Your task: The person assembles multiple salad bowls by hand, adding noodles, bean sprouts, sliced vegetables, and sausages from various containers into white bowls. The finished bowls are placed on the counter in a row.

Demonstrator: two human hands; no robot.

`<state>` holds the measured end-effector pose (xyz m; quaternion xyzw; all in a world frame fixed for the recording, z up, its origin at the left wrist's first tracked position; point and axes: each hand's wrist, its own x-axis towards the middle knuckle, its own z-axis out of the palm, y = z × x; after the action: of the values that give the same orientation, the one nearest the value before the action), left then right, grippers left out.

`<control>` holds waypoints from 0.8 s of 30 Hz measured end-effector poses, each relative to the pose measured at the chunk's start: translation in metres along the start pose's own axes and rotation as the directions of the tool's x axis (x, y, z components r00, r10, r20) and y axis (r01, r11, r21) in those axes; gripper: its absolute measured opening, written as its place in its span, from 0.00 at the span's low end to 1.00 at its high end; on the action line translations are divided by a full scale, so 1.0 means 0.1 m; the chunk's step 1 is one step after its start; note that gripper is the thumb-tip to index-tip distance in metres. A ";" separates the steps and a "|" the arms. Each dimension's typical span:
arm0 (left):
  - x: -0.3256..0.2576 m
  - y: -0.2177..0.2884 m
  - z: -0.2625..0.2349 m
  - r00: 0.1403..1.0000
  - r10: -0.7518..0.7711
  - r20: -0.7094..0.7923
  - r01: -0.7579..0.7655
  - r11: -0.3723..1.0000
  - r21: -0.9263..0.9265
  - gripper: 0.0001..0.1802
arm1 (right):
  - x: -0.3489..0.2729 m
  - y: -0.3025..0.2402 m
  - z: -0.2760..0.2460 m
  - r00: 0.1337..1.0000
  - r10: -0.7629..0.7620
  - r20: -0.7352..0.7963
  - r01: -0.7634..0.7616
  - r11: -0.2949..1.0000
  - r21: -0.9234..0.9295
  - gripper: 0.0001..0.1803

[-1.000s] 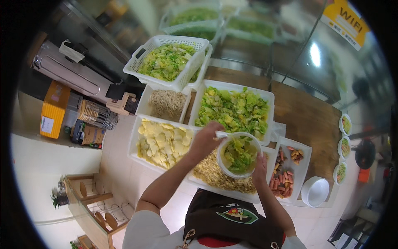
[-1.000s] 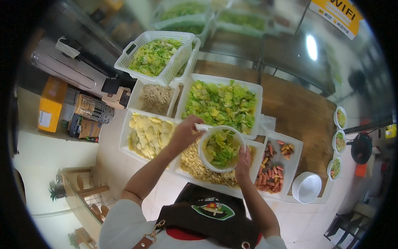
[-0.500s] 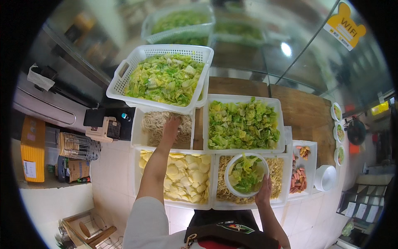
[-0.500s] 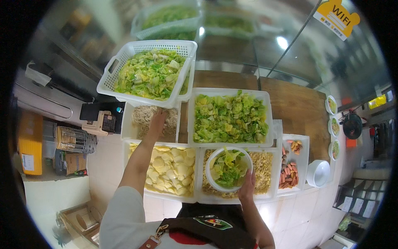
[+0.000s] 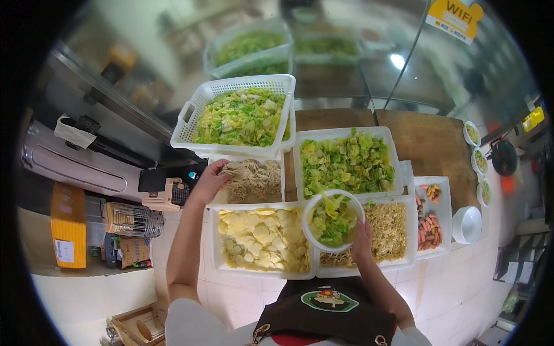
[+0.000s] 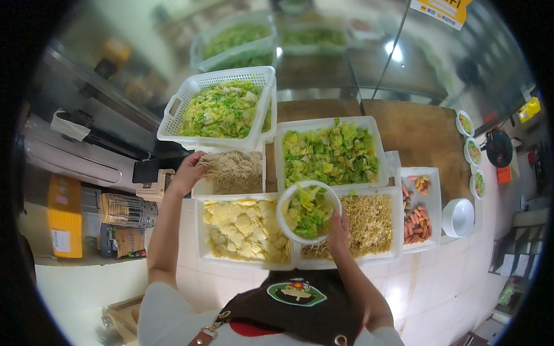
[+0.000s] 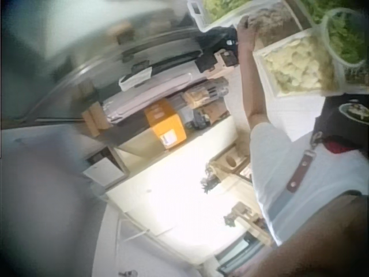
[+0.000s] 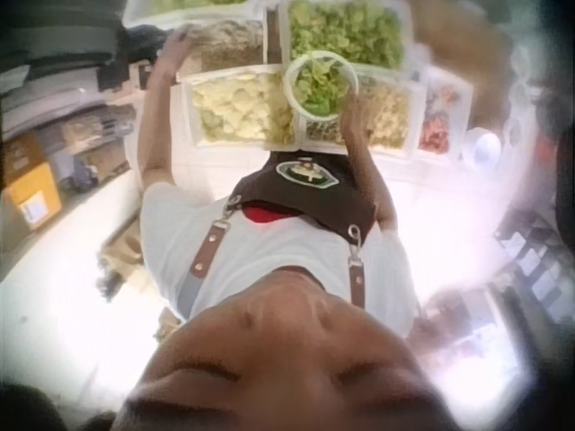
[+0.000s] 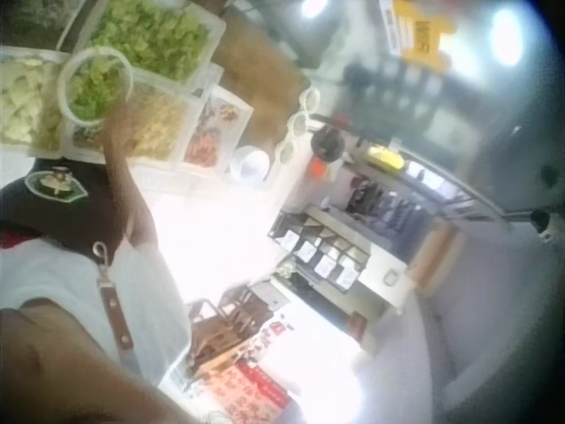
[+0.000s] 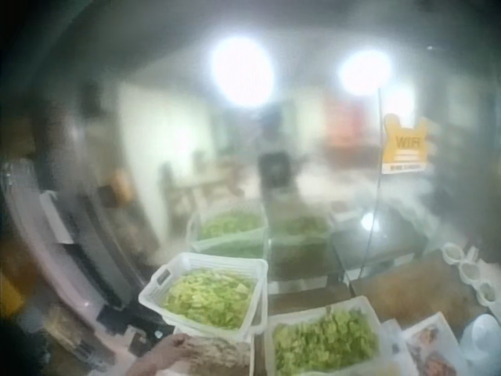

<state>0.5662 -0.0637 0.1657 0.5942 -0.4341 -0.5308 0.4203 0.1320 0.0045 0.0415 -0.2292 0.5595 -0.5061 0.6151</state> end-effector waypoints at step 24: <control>-0.64 0.53 3.93 0.750 0.430 0.503 -0.657 0.392 0.644 0.08 | -0.23 -0.74 -1.42 0.985 -0.121 -0.122 0.099 0.981 -0.169 0.22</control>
<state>0.1671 -0.0314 0.2007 0.4645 -0.8423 -0.1832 0.2031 -0.0223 0.0368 0.0764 -0.2755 0.6246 -0.5060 0.5272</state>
